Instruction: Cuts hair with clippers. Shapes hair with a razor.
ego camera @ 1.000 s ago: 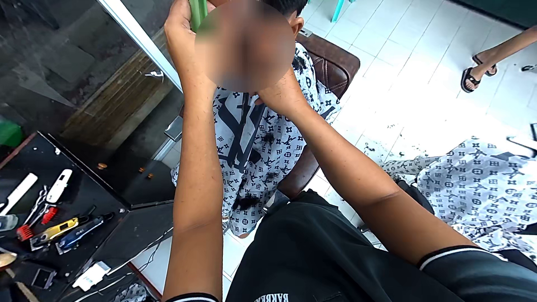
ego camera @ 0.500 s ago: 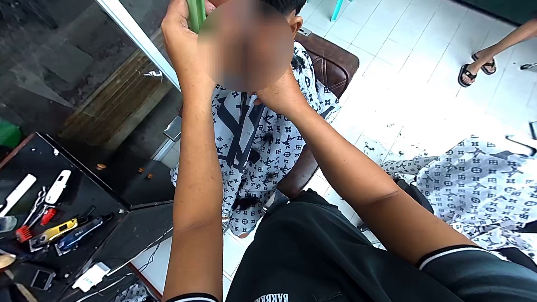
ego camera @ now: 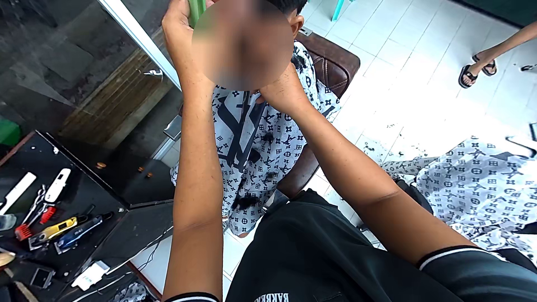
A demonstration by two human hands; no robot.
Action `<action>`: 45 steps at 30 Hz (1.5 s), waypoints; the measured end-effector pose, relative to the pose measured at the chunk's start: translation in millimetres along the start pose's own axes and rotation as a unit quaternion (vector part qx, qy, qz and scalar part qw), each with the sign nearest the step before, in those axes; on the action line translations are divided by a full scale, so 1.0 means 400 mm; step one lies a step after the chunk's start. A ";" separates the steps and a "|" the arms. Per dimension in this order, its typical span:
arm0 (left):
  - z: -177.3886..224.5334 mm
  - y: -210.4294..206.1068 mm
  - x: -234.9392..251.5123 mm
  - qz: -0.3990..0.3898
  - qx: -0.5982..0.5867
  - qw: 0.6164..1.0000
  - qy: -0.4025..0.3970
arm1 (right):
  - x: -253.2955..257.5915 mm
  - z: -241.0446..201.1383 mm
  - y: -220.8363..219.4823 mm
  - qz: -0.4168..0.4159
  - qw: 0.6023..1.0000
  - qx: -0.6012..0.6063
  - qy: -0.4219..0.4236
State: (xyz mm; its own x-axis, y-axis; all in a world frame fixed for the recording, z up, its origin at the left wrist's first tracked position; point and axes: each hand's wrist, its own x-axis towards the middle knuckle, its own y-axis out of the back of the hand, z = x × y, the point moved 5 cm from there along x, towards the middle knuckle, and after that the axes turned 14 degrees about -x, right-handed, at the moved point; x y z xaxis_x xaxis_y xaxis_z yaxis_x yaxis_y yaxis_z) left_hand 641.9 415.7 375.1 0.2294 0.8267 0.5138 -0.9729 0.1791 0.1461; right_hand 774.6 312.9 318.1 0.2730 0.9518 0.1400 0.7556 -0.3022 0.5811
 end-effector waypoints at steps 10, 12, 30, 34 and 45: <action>0.001 0.000 0.002 -0.003 -0.004 1.000 -0.004 | -0.001 -0.005 -0.001 -0.005 1.000 -0.015 0.008; 0.003 -0.001 0.002 -0.005 -0.002 1.000 -0.009 | -0.001 -0.008 -0.001 -0.012 1.000 -0.021 0.010; 0.002 -0.002 0.002 -0.002 -0.004 1.000 -0.003 | -0.004 -0.007 0.001 -0.006 1.000 0.015 -0.005; 0.000 0.000 0.004 -0.004 -0.001 1.000 -0.008 | -0.002 -0.007 -0.002 -0.004 1.000 0.016 0.001; 0.001 -0.001 0.003 -0.003 -0.007 1.000 0.001 | 0.002 -0.002 0.002 -0.001 1.000 0.005 0.006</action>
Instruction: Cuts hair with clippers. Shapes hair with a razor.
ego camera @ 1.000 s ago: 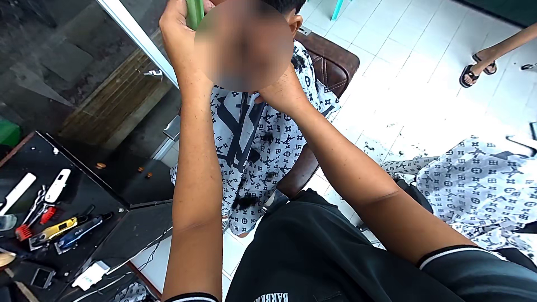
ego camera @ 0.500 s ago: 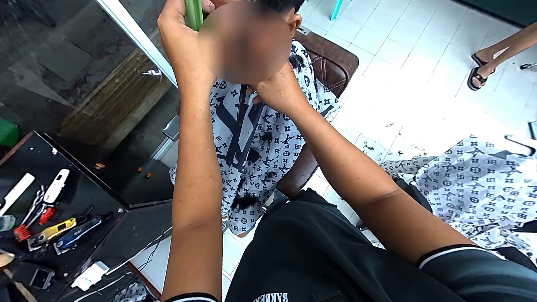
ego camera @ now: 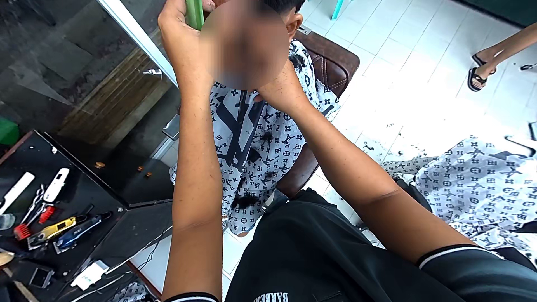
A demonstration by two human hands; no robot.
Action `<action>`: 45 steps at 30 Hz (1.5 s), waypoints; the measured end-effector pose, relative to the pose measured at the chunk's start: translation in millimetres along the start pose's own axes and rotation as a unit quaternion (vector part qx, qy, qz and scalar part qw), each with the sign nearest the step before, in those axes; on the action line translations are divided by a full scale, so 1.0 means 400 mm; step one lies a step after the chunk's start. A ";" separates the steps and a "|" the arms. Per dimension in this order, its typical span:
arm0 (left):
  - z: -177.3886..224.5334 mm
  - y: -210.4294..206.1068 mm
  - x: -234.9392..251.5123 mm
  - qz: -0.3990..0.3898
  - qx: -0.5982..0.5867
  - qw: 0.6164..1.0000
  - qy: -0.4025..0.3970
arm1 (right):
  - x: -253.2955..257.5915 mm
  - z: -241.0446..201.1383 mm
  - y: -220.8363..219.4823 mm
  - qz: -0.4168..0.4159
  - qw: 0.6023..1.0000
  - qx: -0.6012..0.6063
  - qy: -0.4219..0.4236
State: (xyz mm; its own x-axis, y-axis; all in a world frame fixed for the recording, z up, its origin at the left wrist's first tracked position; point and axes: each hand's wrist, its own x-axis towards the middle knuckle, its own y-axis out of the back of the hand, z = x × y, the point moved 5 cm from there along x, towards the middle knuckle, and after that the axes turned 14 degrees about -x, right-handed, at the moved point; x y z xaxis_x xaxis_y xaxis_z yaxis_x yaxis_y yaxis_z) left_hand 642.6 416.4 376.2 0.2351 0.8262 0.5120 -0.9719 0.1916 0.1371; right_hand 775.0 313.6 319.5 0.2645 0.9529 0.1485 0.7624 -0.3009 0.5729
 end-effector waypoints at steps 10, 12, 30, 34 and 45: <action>0.009 0.013 -0.027 0.004 -0.014 1.000 -0.016 | -0.065 -0.005 0.068 0.018 0.997 -0.004 0.074; 0.006 0.047 -0.049 0.026 -0.074 0.997 -0.014 | -0.112 0.011 0.123 0.034 0.995 0.003 0.094; 0.061 0.035 -0.071 0.327 -0.342 0.867 0.155 | -0.109 0.237 0.470 -0.016 0.981 0.089 0.171; 0.061 0.012 -0.130 0.315 -0.322 0.888 0.095 | -0.102 0.304 0.558 -0.019 0.973 0.105 0.204; 0.134 -0.040 -0.383 0.183 -0.224 0.955 0.072 | -0.033 0.601 0.794 0.085 0.974 0.146 0.150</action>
State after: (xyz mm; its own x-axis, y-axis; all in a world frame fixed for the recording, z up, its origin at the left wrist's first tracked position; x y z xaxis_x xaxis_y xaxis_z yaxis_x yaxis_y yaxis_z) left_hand 622.8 258.5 341.2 -0.0943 0.9392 0.3302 -0.9050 0.0574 -0.4216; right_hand 1155.5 196.3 305.5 0.2513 0.8433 0.4751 0.8691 -0.4126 0.2727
